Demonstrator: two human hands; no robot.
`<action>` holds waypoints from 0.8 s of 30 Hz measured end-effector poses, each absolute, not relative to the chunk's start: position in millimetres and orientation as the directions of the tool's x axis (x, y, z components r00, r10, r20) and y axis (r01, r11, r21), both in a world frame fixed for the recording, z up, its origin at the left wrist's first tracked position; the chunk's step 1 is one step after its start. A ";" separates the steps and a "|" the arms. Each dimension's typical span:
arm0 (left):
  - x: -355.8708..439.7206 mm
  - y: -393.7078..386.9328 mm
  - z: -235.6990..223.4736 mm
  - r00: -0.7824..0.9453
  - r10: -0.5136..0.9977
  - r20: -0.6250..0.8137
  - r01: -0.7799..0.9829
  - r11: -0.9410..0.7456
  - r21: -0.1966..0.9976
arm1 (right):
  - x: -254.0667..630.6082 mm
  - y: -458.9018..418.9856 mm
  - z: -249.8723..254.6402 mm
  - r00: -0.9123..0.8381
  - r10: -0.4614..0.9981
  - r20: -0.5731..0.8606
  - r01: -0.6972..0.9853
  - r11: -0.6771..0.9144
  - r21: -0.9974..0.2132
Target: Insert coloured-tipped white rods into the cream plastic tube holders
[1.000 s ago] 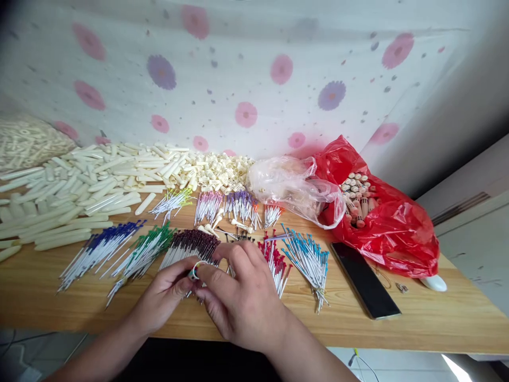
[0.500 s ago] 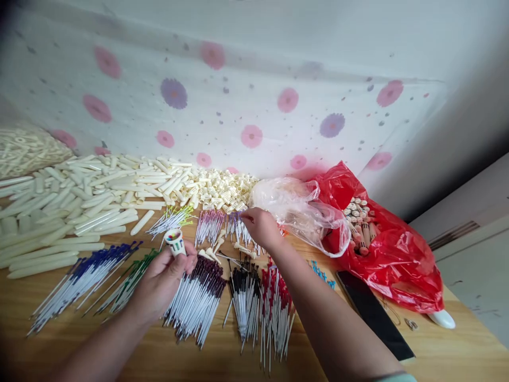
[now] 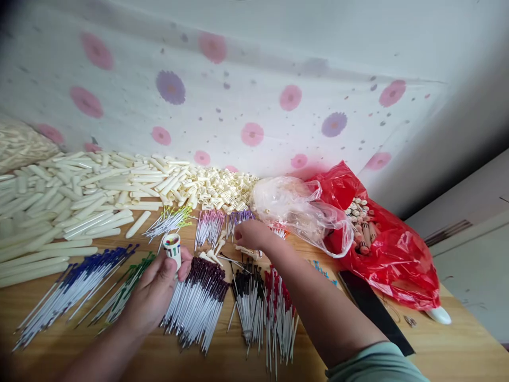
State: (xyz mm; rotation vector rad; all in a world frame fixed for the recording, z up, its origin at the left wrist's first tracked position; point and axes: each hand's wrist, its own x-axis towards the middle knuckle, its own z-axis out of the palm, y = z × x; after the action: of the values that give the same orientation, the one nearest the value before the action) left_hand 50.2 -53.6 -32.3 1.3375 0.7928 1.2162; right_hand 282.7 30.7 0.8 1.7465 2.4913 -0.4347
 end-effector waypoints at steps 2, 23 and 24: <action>51.3 -53.9 -32.4 0.249 0.946 0.208 -0.136 -0.179 0.974 | 280.3 18.7 -9.1 -0.320 0.932 -0.173 0.942 0.293 -0.162; 52.5 -57.2 -29.1 0.532 0.753 0.386 -0.042 -0.432 0.901 | 249.9 -106.6 79.8 -0.328 0.644 0.691 0.205 0.762 -0.614; 52.5 -57.3 -28.6 0.535 0.745 0.398 -0.044 -0.446 0.894 | 249.0 -106.0 79.5 -0.347 0.635 0.690 0.205 0.769 -0.605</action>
State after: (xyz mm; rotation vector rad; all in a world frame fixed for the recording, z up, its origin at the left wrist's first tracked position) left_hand 52.5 -57.3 -28.6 1.8120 0.5809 1.0289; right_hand 249.0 -106.0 79.5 1.2919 3.8642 -1.0347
